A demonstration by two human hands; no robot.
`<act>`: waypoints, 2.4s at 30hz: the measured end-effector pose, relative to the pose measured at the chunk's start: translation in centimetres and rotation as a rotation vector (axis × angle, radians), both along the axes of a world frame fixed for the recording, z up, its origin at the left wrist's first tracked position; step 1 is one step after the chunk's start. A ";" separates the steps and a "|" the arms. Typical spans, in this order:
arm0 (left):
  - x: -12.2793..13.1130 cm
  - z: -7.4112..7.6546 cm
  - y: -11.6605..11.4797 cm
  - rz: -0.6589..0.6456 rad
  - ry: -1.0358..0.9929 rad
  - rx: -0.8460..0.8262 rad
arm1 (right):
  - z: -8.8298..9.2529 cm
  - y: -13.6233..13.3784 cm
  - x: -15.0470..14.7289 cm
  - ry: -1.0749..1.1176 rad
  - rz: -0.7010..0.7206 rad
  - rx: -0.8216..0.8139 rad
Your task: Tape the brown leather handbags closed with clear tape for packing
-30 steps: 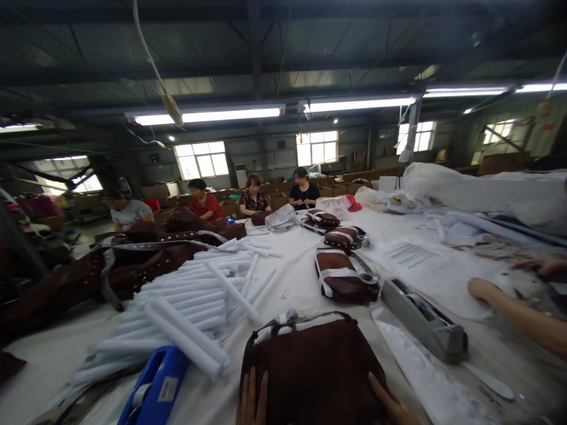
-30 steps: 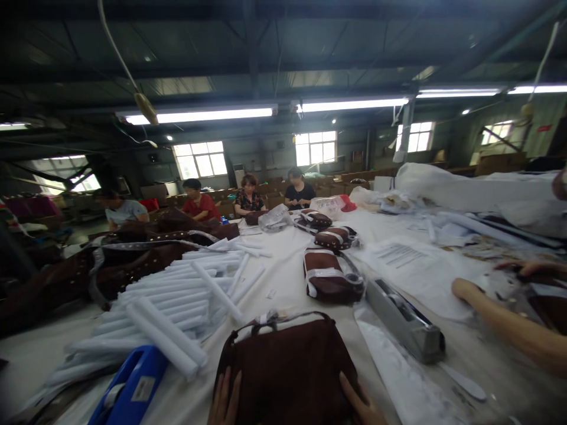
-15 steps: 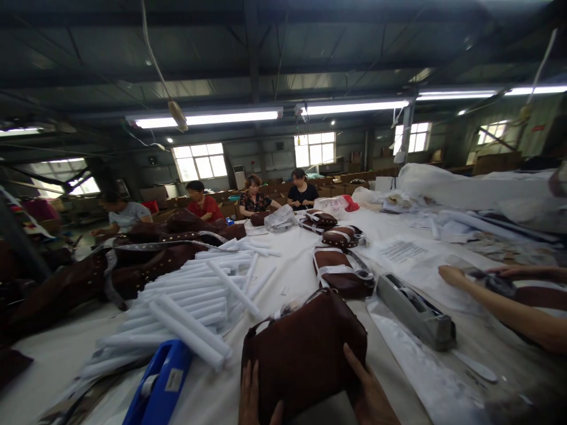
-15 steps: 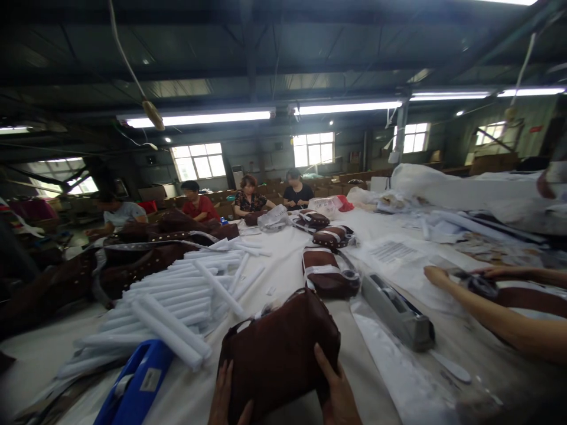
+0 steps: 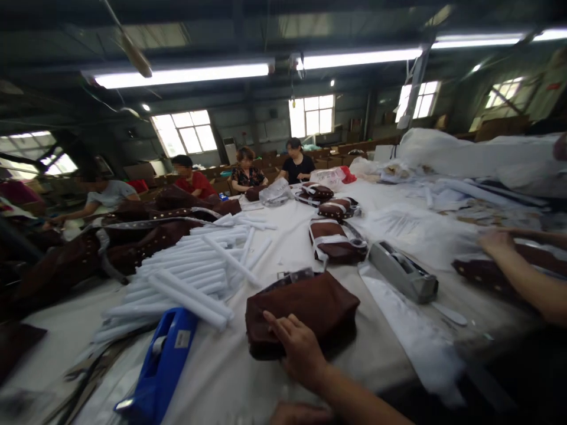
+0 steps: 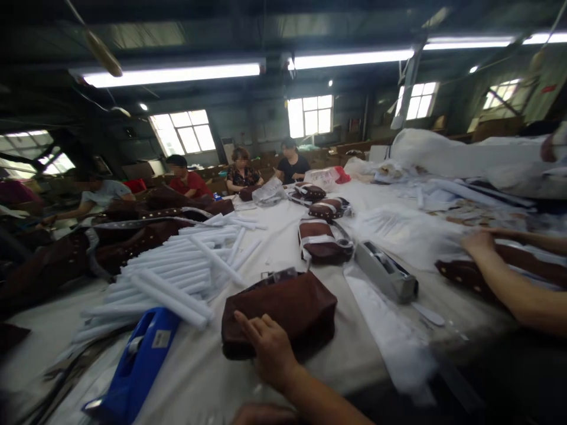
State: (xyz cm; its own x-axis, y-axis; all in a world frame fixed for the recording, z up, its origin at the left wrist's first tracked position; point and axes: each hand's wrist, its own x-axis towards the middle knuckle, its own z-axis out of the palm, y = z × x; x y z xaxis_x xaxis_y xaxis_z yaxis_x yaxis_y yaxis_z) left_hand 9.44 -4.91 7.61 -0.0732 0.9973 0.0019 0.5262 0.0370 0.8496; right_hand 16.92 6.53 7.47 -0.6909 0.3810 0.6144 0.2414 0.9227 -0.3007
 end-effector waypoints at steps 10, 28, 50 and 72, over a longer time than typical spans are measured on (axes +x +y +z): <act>-3.2 -0.1 1.3 0.328 0.159 0.257 | 0.7 1.3 6.0 -0.318 0.417 -0.064; -4.5 -0.4 -1.0 0.154 1.020 0.293 | -6.2 5.3 13.6 -0.140 -0.037 0.258; -1.7 -5.5 3.2 0.237 0.987 0.334 | -6.0 6.1 7.4 -0.386 -0.194 0.192; -2.1 -4.1 3.7 0.140 0.906 0.312 | -5.0 8.6 7.7 -0.343 -0.262 0.126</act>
